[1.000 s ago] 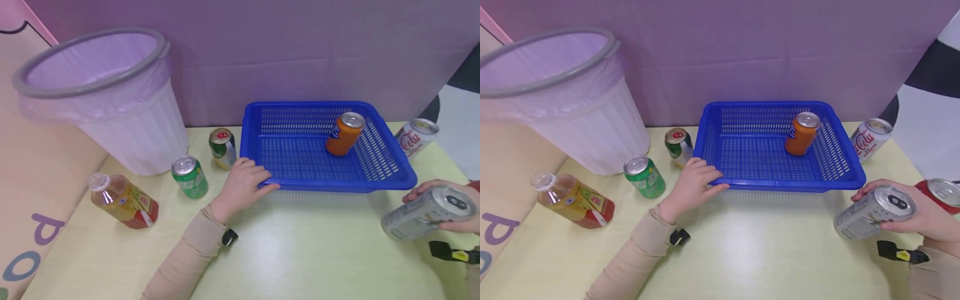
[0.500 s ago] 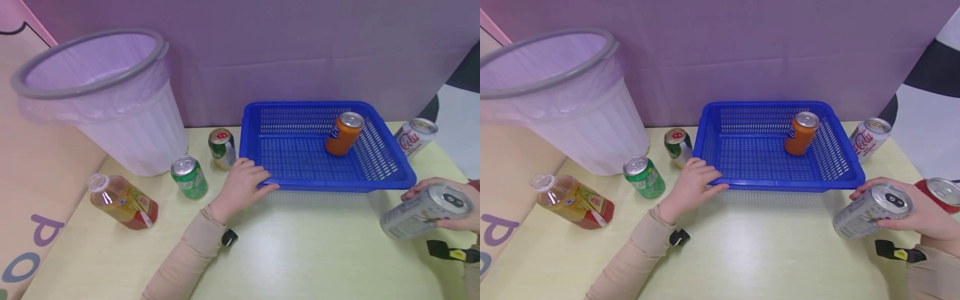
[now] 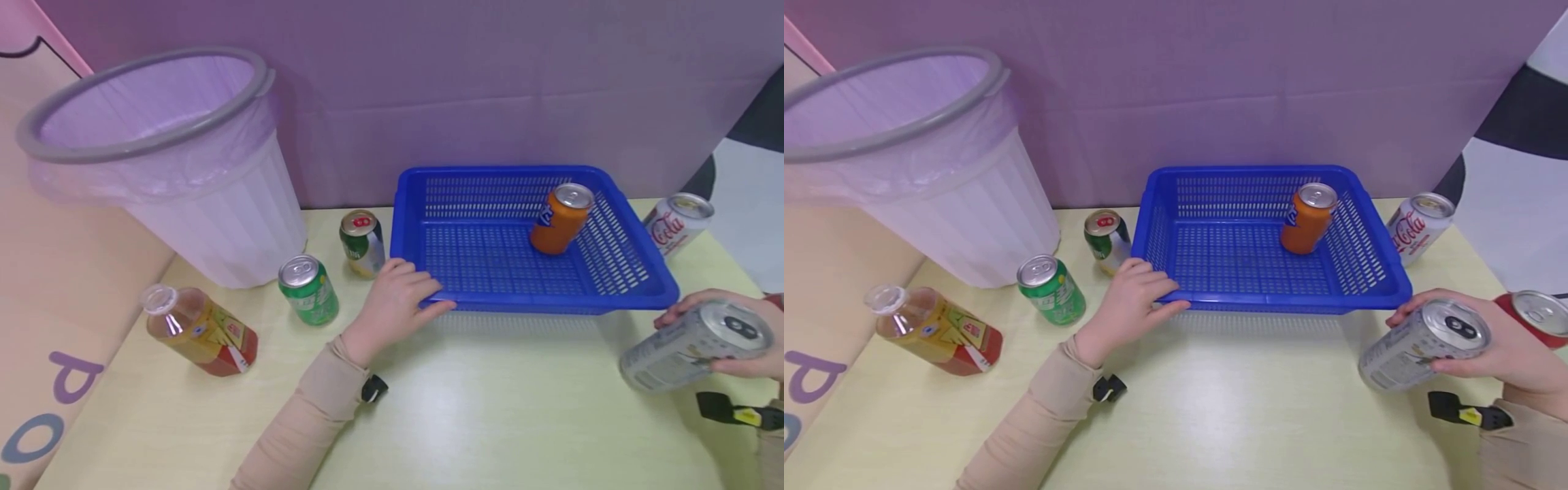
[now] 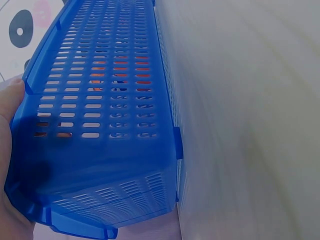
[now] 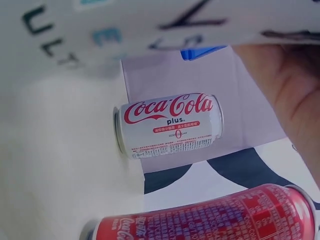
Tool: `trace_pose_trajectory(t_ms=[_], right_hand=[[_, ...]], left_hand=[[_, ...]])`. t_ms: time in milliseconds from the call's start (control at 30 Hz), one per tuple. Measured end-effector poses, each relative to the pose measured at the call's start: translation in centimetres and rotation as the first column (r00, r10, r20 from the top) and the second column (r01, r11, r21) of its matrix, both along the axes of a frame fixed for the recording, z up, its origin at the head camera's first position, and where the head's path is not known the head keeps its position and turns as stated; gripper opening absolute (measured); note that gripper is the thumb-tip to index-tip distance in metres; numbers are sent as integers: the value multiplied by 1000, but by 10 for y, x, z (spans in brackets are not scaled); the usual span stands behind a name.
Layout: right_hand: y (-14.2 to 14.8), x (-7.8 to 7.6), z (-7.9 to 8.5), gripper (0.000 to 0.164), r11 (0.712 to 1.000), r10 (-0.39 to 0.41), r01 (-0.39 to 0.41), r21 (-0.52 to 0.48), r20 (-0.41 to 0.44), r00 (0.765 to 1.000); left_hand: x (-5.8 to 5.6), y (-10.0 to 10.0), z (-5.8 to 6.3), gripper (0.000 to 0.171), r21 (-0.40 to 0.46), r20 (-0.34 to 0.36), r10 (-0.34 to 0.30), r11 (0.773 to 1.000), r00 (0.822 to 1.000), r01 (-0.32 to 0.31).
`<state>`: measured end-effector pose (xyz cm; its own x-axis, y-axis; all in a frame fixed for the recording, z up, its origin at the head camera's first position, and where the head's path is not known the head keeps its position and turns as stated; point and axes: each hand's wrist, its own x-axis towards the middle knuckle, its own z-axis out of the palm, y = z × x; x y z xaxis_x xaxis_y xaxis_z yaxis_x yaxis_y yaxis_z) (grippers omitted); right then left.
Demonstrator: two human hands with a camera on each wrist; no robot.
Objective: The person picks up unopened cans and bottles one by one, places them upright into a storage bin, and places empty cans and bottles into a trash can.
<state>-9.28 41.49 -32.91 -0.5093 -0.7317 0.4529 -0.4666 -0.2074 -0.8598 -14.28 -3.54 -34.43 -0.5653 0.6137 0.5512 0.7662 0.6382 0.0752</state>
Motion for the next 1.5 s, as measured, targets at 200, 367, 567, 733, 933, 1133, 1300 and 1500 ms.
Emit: trace_pose_trajectory(t_ms=[200, 367, 567, 733, 933, 1133, 1300, 1500], right_hand=[[-3, -3, 8, 78, 997, 68, -67, 28, -31, 997], [-10, -7, 16, 75, 986, 169, -167, 29, -75, 983], [-17, -2, 24, 78, 992, 113, -107, 59, -95, 989], [-21, 4, 25, 77, 997, 39, -32, 64, -117, 992], [-29, 13, 25, 75, 988, -126, 132, 75, -80, 989], [-45, 16, 23, 69, 975, -219, 219, 49, -8, 976], [-58, 16, 23, 67, 968, -243, 243, 57, 4, 970], [-64, 18, 22, 68, 962, -262, 263, 75, -20, 965]], left_hand=[[0, -1, 0, 28, -1, 12, 4, 1000, 1000, -4], [1, -1, 1, 29, -4, 14, 6, 1000, 1000, -6], [1, -1, 2, 29, -15, 11, 11, 1000, 1000, -11], [0, 0, 1, 30, -26, 16, 9, 1000, 1000, -8], [1, 2, 2, 30, -28, 19, 8, 1000, 1000, -7], [1, 0, 2, 30, -18, 20, 9, 1000, 1000, -9], [2, -1, 3, 29, -11, 19, 10, 1000, 1000, -9], [2, 0, 3, 29, -16, 14, 10, 1000, 1000, -10]])
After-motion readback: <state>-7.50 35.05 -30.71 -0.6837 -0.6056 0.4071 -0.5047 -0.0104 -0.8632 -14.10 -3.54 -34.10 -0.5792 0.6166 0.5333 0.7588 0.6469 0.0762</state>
